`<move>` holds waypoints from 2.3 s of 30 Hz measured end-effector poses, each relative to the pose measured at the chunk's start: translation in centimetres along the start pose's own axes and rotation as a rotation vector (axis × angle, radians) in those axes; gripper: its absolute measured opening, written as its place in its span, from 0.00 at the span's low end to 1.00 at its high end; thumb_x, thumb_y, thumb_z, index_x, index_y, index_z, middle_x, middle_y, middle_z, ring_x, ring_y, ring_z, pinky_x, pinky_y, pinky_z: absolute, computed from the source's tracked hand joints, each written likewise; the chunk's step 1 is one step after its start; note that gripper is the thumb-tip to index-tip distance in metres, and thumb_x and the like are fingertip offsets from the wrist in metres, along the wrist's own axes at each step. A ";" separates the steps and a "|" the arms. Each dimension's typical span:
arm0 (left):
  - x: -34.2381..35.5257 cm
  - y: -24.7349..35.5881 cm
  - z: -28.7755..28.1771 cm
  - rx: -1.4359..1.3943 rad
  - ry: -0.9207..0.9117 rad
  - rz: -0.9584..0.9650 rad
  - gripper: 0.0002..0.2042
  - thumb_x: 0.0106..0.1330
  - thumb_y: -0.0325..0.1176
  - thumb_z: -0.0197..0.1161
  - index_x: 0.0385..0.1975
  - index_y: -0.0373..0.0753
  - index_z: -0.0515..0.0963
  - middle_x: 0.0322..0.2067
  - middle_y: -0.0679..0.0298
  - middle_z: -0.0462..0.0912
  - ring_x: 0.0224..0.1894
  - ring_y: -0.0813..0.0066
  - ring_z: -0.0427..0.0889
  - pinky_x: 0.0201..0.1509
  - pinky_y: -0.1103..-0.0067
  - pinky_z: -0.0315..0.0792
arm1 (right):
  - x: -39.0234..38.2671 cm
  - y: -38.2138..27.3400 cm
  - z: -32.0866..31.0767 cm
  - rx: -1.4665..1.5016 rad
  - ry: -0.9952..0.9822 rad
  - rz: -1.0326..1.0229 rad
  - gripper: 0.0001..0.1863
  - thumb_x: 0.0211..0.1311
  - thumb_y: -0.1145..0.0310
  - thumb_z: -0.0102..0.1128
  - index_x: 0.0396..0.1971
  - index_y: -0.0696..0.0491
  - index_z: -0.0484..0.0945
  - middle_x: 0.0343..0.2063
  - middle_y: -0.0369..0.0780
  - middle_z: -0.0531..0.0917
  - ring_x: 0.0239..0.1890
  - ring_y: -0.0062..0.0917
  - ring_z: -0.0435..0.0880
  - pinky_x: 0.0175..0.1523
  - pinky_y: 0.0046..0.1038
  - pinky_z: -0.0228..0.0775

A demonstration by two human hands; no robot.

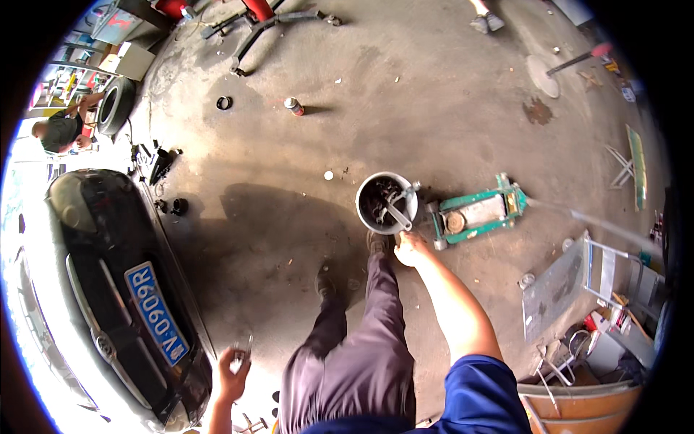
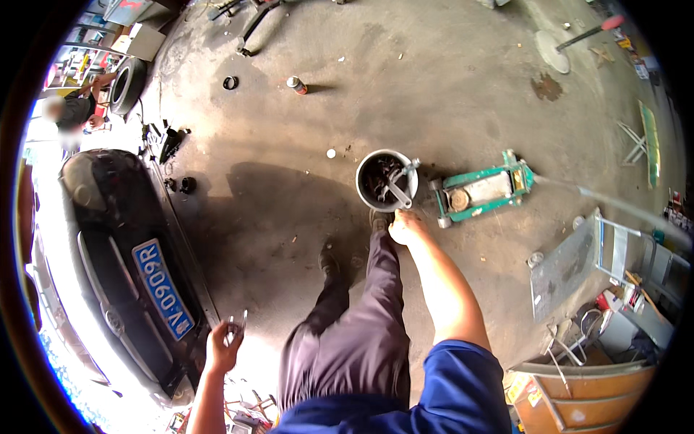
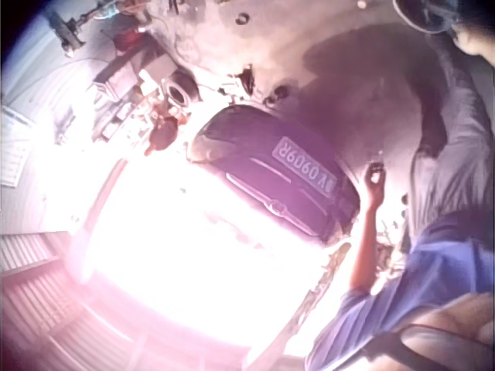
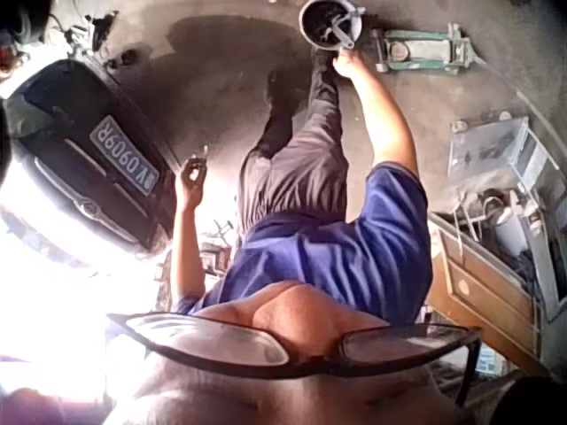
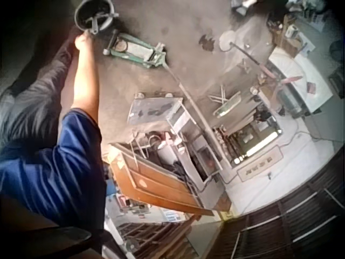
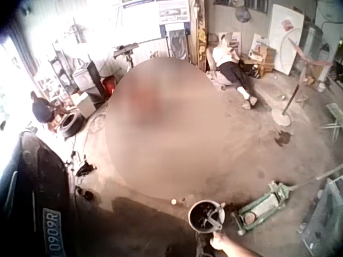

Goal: The person works on the front suspension of a car, using pliers to manipulate a component near the brake assembly. They walk through the garage to retrieve tools and parts, then return to continue adjusting the suspension linkage.

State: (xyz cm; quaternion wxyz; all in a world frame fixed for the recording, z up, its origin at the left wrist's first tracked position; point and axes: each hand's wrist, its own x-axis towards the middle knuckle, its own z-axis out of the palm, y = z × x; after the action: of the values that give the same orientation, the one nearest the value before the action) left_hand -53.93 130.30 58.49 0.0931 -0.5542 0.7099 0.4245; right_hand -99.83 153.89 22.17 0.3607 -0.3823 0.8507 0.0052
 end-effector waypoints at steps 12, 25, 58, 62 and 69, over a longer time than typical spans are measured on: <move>-5.9 -6.0 15.7 -0.228 -0.216 -0.683 0.11 0.60 0.19 0.64 0.43 0.34 0.82 0.36 0.62 0.85 0.40 0.70 0.83 0.47 0.72 0.78 | 34.9 2.4 16.5 -0.546 0.240 0.024 0.12 0.66 0.61 0.49 0.39 0.51 0.78 0.36 0.40 0.82 0.43 0.37 0.80 0.46 0.39 0.73; -8.3 -7.2 6.6 0.225 -0.238 -0.599 0.07 0.54 0.27 0.72 0.32 0.37 0.83 0.25 0.65 0.83 0.26 0.79 0.79 0.33 0.77 0.75 | 4.3 2.8 -6.2 1.089 -0.142 0.169 0.16 0.74 0.66 0.60 0.56 0.57 0.73 0.44 0.44 0.84 0.50 0.32 0.85 0.56 0.36 0.74; 53.6 -1.2 -53.6 -0.312 0.373 -0.090 0.12 0.59 0.32 0.69 0.41 0.34 0.83 0.36 0.52 0.88 0.41 0.60 0.88 0.49 0.70 0.80 | 24.8 -62.3 -54.9 1.623 -0.568 -0.116 0.34 0.67 0.54 0.68 0.70 0.43 0.66 0.28 0.37 0.81 0.24 0.24 0.82 0.28 0.26 0.78; 60.2 0.3 -60.9 -0.252 0.391 -0.154 0.11 0.60 0.31 0.67 0.40 0.35 0.83 0.36 0.51 0.87 0.41 0.56 0.88 0.49 0.69 0.80 | 36.0 -72.5 -58.5 1.755 -0.661 0.012 0.27 0.66 0.60 0.69 0.64 0.42 0.71 0.34 0.37 0.81 0.25 0.22 0.82 0.29 0.23 0.78; 68.1 1.3 -76.4 -0.330 0.570 -0.189 0.10 0.60 0.32 0.66 0.38 0.36 0.82 0.39 0.50 0.86 0.45 0.51 0.86 0.52 0.65 0.79 | 52.5 -101.0 -72.0 1.385 -1.065 -0.360 0.37 0.55 0.62 0.73 0.64 0.49 0.67 0.42 0.46 0.81 0.27 0.28 0.84 0.31 0.29 0.81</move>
State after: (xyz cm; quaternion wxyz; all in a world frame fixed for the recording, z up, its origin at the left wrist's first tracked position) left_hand -54.24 28.24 65.64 -0.1610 -0.7217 0.5746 0.3509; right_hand -101.15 27.92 70.00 0.8537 -0.1532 0.3098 -0.3895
